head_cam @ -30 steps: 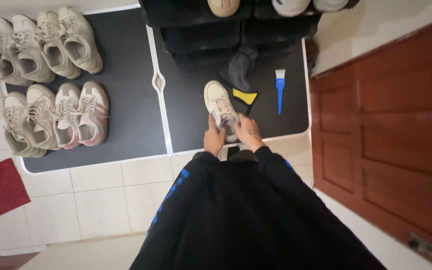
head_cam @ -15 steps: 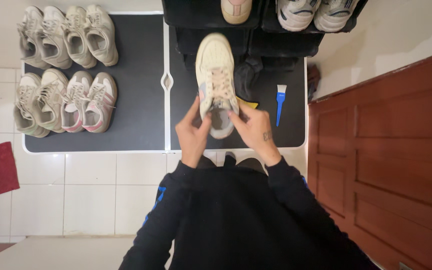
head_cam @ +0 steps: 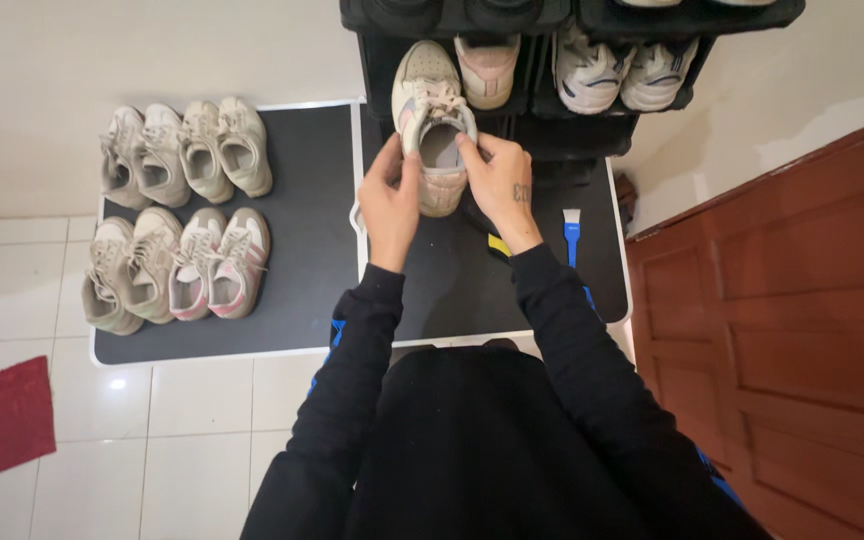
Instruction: The person cleans a pair of white sneakers with pink stripes. They use a blue brush to scrub the soles and sides, then wipe the shoes with a dark cloth. The person handles the shoes one at a time, rotating them to clean different areas.
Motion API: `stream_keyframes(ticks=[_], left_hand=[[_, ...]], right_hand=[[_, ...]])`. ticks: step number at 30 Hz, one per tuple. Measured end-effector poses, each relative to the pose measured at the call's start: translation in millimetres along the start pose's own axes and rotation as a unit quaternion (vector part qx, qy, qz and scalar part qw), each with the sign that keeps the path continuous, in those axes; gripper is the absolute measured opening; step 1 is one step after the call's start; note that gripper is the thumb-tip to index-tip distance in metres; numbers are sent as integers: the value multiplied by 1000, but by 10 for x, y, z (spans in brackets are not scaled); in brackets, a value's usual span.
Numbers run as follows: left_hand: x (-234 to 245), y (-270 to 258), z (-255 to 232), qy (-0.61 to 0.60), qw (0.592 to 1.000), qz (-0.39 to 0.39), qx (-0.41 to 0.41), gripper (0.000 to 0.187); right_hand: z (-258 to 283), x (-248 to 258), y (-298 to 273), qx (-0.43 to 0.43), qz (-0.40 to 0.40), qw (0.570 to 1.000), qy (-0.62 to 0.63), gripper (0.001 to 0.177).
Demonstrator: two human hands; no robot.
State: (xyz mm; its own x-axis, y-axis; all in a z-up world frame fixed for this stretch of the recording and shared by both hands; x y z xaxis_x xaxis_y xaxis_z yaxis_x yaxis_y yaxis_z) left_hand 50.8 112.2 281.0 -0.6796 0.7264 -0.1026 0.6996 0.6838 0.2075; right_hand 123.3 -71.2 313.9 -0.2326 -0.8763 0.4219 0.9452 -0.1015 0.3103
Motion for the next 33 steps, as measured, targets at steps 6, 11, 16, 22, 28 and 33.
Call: stream_keyframes(ticks=[6,11,16,22,28,33], left_hand=[[-100,-173,-303,65,979,97,-165,104],[-243,104,-158,72,983,60,-160,104],[-407,406,13,60,978,60,-192,99],[-559,538,142,87,976,39,-195,89],[-678,592,168,110,970,14,-216,94],[-687,697,143,90,977,20,-191,102]], right_hand=[[-2,-100,174,-2,-19,1000,-15,38],[79,-245,404,30,-55,995,72,37],[-118,-497,394,23,4,978,207,44],[-362,-838,398,42,66,929,360,66],[-427,-603,378,55,-28,980,187,51],[-223,-116,415,124,-173,976,40,68]])
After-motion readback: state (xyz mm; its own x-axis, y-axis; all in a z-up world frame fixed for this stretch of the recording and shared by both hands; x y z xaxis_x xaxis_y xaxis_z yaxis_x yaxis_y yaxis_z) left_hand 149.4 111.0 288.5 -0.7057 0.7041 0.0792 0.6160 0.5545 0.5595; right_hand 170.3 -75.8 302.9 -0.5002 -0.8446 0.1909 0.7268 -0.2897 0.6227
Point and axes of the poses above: each hand's wrist, its own y-axis towards the middle knuckle, its own x-axis out of the back of the hand, z = x × y, the point moved 10 cm from there along y, towards the middle knuckle, and after that the axes turned 12 degrees about -z, right-handed, at the moved point
